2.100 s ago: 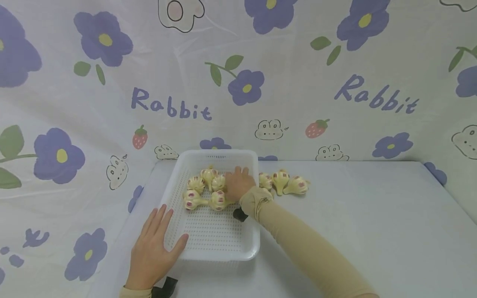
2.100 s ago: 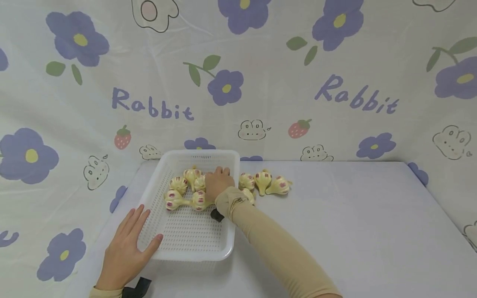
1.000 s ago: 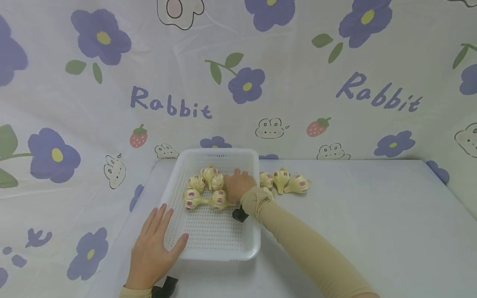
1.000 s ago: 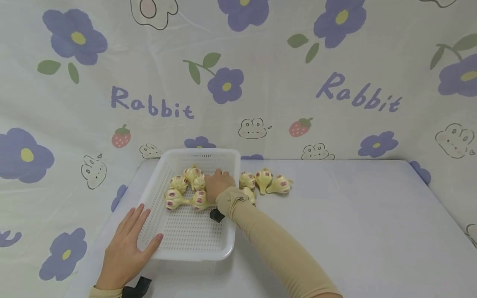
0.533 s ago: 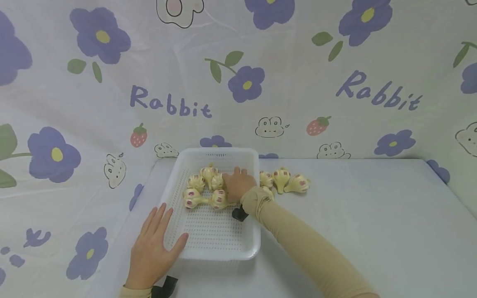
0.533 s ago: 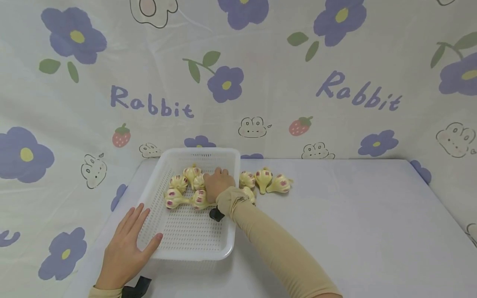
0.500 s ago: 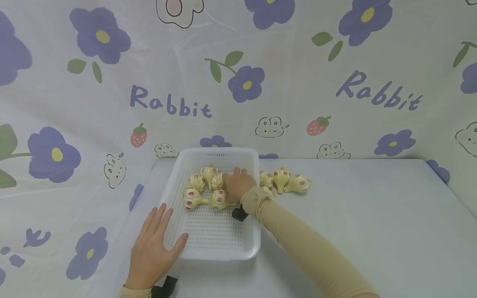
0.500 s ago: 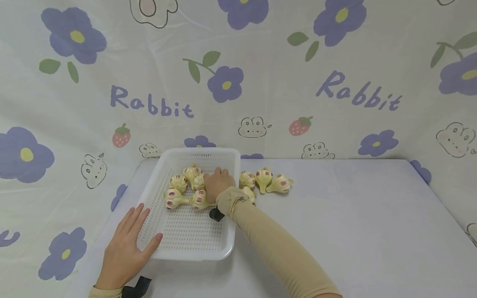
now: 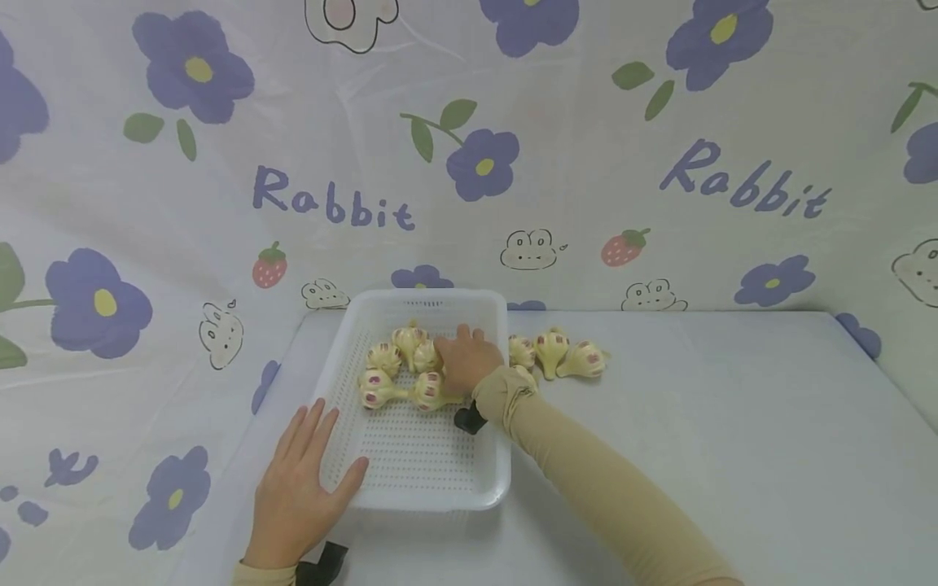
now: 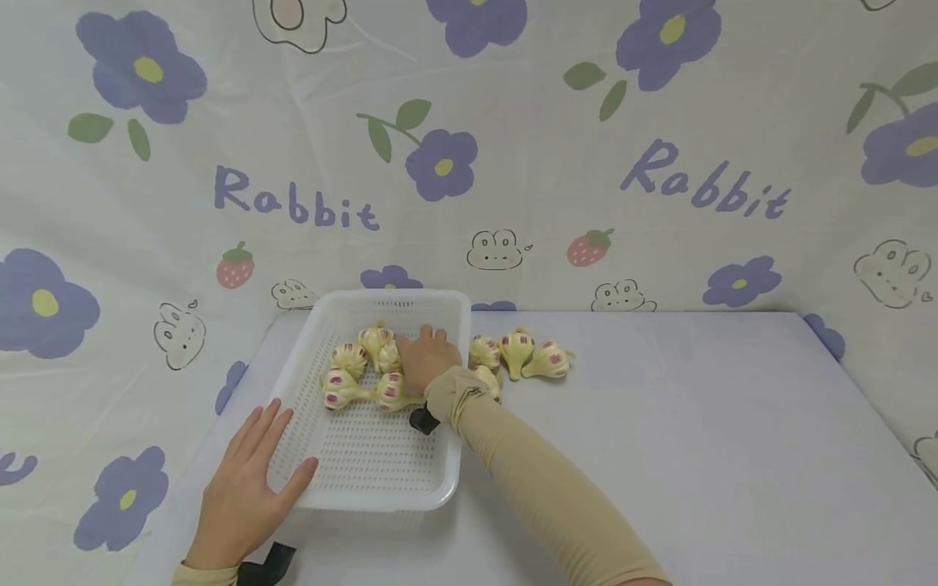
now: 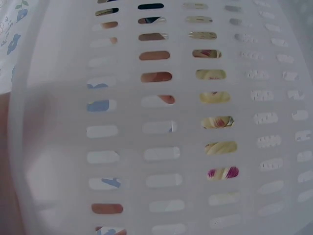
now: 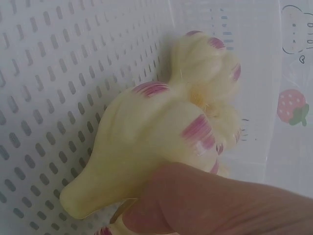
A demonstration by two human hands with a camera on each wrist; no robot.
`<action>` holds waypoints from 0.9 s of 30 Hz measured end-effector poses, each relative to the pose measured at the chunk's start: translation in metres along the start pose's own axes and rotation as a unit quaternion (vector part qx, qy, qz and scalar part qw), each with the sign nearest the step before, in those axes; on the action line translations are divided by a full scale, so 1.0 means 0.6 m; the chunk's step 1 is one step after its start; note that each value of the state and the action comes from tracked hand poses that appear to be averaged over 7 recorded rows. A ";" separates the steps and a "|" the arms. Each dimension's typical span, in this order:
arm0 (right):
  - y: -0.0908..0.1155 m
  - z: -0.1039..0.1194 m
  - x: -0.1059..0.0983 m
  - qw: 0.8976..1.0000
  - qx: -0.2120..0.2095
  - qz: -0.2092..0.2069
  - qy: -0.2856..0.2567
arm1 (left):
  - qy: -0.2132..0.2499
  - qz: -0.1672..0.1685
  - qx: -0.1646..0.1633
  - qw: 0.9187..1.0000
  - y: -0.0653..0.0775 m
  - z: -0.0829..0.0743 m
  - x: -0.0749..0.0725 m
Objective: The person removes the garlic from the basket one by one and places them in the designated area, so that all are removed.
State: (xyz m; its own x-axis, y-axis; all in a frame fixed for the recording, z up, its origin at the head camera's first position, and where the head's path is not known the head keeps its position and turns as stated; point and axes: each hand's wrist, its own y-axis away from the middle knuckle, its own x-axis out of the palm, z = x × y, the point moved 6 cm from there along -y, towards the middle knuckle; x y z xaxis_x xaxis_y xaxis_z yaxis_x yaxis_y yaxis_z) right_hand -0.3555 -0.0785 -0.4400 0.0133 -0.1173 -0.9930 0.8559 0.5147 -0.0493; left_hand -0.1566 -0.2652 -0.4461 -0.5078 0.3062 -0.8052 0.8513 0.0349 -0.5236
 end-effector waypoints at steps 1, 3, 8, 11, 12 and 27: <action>0.002 0.001 -0.003 1.000 0.000 -0.002 -0.004 | -0.001 0.002 -0.002 1.000 0.000 0.000 0.000; 0.006 0.004 -0.009 1.000 -0.001 -0.005 -0.011 | -0.004 0.006 -0.005 1.000 0.000 -0.001 0.000; 0.012 0.006 -0.017 0.999 -0.005 -0.012 -0.030 | -0.003 0.008 -0.008 1.000 0.000 -0.003 -0.001; 0.012 0.005 -0.017 0.999 -0.006 -0.015 -0.034 | -0.004 0.007 -0.008 1.000 0.001 -0.002 -0.001; 0.012 0.005 -0.017 0.999 -0.006 -0.017 -0.034 | -0.004 0.007 -0.008 1.000 0.001 -0.002 -0.001; 0.021 0.008 -0.022 0.997 -0.010 -0.033 -0.073 | 0.000 0.010 -0.003 1.000 0.001 0.002 0.000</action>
State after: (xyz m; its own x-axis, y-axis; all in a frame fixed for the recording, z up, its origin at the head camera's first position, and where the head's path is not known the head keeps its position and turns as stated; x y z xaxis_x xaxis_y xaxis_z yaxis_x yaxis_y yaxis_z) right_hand -0.3427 -0.0746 -0.4271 0.0341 -0.2739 -0.9611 0.8466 0.5190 -0.1179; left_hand -0.1559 -0.2664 -0.4466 -0.4904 0.3068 -0.8157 0.8623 0.0353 -0.5051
